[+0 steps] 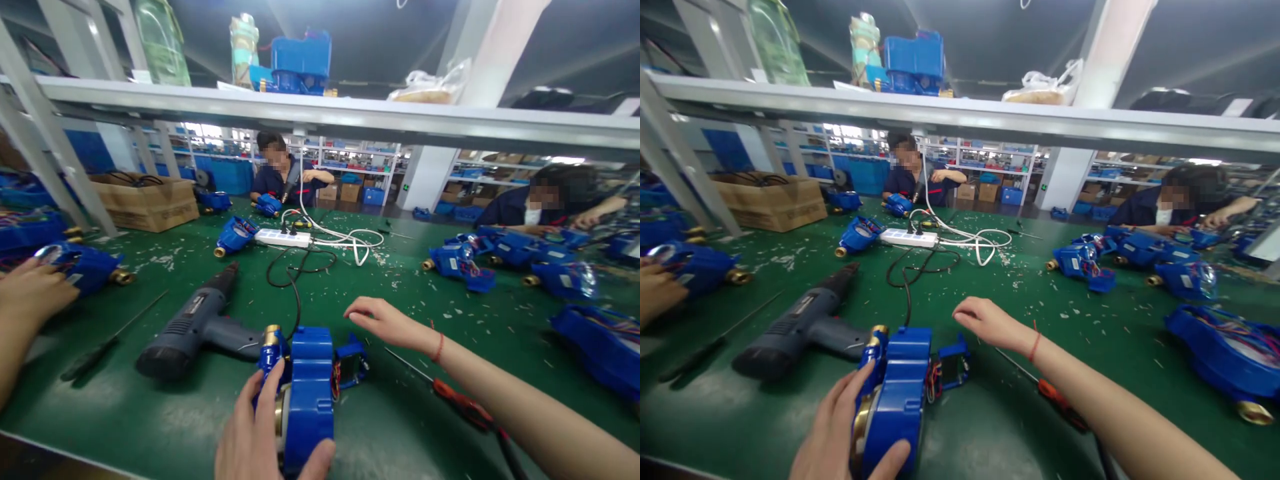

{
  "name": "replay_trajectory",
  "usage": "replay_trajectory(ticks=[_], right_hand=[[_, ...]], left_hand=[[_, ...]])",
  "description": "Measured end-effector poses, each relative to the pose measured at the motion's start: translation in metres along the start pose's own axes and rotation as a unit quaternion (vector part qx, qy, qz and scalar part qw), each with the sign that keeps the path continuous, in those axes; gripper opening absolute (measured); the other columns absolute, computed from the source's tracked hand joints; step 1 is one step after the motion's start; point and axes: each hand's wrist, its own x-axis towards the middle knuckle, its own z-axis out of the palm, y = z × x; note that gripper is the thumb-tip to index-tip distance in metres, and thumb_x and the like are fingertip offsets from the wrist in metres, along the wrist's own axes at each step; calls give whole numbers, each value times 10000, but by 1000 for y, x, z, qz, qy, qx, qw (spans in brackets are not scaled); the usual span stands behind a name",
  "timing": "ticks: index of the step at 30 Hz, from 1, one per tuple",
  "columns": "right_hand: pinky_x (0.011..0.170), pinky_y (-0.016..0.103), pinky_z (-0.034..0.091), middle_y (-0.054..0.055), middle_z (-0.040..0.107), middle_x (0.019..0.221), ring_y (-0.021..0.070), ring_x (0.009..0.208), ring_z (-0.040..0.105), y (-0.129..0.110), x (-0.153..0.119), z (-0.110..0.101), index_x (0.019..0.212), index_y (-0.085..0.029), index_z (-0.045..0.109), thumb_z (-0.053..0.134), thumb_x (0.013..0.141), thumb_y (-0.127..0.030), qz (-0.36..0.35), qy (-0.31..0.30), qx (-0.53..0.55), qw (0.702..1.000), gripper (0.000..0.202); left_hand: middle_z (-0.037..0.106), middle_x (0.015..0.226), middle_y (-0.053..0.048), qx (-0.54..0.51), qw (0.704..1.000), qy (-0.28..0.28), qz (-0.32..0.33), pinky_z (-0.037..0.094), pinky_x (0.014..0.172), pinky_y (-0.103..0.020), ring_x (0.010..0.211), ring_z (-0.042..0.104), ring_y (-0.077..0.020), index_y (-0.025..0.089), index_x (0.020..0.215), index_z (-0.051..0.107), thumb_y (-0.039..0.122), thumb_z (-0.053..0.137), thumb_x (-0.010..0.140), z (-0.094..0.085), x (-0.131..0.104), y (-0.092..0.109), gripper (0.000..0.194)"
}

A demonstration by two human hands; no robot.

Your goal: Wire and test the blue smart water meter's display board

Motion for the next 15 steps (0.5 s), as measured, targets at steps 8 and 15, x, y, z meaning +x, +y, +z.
replay_trajectory(ticks=[8, 15], right_hand=[[1160, 387, 299, 133, 453, 1432, 198, 1350, 413, 19, -48, 28, 1386, -140, 492, 387, 992, -349, -28, -58, 124, 990, 459], [1068, 375, 403, 125, 490, 1330, 200, 1211, 511, 25, -54, 32, 1203, -146, 601, 472, 887, -144, -30, -74, 174, 982, 341]], left_hand=[[680, 1114, -173, 54, 990, -31, -124, 476, 893, -598, 1092, 605, -428, 221, 1517, 304, 540, 588, 722, -8, 31, 59, 902], [613, 1200, -155, -72, 989, -50, -122, 412, 1010, -543, 1136, 608, -353, 208, 1550, 147, 398, 528, 787, -23, 26, 55, 873]])
